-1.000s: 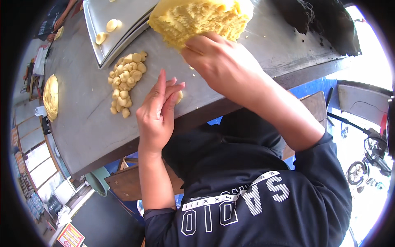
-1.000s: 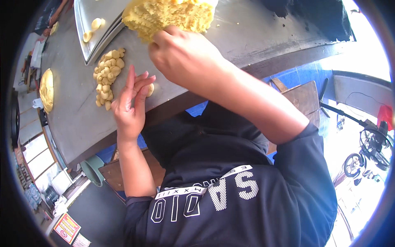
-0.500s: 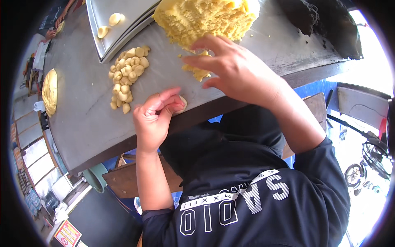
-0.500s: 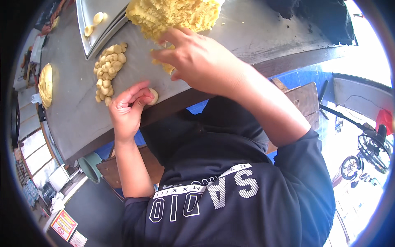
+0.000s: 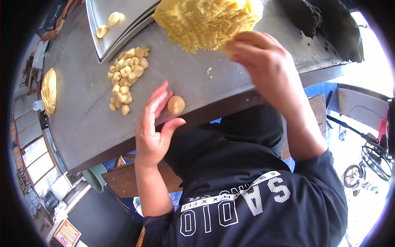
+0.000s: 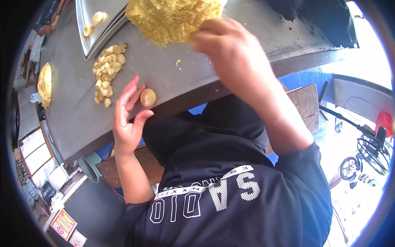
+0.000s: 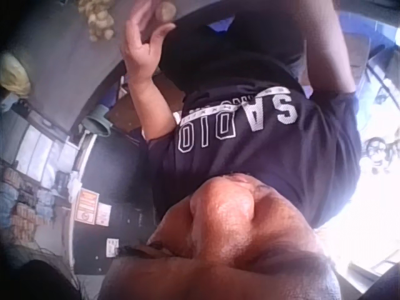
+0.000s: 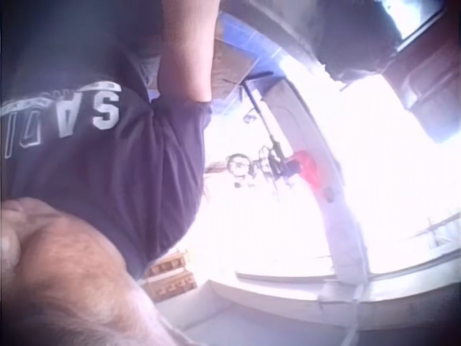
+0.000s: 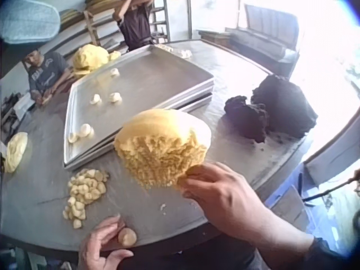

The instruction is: The person pinches off small pieces of yellow dough from a large mound, rolls them into balls, and places them onto a metal baking tray.

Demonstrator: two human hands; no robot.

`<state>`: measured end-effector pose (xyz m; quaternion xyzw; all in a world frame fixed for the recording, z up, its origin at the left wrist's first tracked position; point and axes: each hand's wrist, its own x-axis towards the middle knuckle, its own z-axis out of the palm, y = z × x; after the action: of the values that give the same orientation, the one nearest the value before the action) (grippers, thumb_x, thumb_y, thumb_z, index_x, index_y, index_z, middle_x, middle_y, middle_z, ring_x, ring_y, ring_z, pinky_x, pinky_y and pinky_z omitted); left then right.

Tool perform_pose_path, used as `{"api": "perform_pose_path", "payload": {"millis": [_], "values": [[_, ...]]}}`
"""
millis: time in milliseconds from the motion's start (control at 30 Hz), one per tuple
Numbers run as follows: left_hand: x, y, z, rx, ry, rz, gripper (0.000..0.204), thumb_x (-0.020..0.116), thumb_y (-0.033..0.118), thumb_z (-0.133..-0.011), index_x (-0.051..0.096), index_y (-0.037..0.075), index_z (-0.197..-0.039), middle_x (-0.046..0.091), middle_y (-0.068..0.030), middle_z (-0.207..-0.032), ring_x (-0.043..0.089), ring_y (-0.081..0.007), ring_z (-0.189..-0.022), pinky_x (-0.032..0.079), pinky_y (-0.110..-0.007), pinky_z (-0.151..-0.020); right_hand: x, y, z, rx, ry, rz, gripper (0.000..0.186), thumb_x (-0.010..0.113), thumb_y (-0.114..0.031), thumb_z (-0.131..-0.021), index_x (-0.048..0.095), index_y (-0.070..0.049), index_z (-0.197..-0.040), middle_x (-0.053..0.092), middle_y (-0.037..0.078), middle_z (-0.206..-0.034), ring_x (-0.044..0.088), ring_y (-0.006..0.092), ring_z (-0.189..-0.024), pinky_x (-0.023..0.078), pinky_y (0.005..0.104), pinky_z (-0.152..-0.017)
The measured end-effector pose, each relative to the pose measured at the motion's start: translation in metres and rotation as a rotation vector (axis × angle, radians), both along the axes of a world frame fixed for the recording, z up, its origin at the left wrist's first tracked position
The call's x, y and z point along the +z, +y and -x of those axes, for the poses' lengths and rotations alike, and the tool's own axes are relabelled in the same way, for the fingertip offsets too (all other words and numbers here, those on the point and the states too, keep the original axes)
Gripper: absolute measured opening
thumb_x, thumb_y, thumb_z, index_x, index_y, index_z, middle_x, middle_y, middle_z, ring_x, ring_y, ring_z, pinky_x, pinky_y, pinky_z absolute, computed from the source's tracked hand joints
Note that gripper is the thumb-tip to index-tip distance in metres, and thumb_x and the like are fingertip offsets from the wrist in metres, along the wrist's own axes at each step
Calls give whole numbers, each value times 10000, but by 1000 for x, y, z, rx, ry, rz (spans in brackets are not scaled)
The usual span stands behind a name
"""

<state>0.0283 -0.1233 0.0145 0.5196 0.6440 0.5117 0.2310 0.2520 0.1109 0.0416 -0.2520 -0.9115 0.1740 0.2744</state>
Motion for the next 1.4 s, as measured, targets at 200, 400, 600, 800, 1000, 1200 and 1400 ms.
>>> {"api": "perform_pose_path", "payload": {"millis": [200,400,600,800,1000,1200,1400], "values": [[-1,10,26,-129,468,-73,208,858,-44,-985,796,16,-1174,744,-163,-1325,800,-283,-1067,713,-393,-873,-27,-17,6,180,25,57,275,735,-49,-922,862,-52,-1166,795,108,-1307,750,336,-1204,625,450,-1059],[16,23,28,-200,549,139,180,830,-57,-979,742,-1,-1127,722,-118,-1257,757,-297,-994,639,-383,-847,-20,-4,34,439,-28,-37,261,715,-117,-949,858,-92,-1166,776,80,-1279,735,295,-1191,631,442,-1016],[5,19,29,-99,254,44,123,819,-16,-1033,752,-16,-1136,726,-138,-1264,757,-255,-971,632,-353,-865,-20,-10,22,198,-110,-224,246,730,-200,-911,874,-147,-1104,710,70,-1374,665,295,-1311,614,420,-1065],[-12,0,-15,212,684,-137,144,866,11,-1016,801,-43,-1133,763,-188,-1348,814,-270,-956,694,-407,-863,-18,-8,26,213,44,-165,132,757,-154,-876,788,-104,-994,703,53,-1215,697,273,-1111,656,412,-928],[4,11,-17,176,849,52,100,819,-6,-1032,728,-20,-1071,699,-147,-1278,750,-326,-1047,639,-449,-896,-19,-14,37,200,-114,-98,224,713,-42,-896,794,-56,-1104,761,69,-1204,754,309,-1123,646,438,-937],[38,38,22,31,47,452,116,784,53,-1072,668,50,-1074,735,-123,-1198,725,-269,-916,595,-392,-834,-4,2,17,414,-18,67,156,719,-5,-890,818,-34,-1007,762,103,-1113,766,328,-1072,642,457,-955],[24,72,2,81,974,373,118,728,177,-1076,710,66,-1043,808,-131,-1008,799,-392,-982,620,-504,-796,-2,-16,21,243,40,-15,195,783,-88,-902,847,-65,-1085,739,75,-1204,717,310,-1165,632,440,-978]]}}
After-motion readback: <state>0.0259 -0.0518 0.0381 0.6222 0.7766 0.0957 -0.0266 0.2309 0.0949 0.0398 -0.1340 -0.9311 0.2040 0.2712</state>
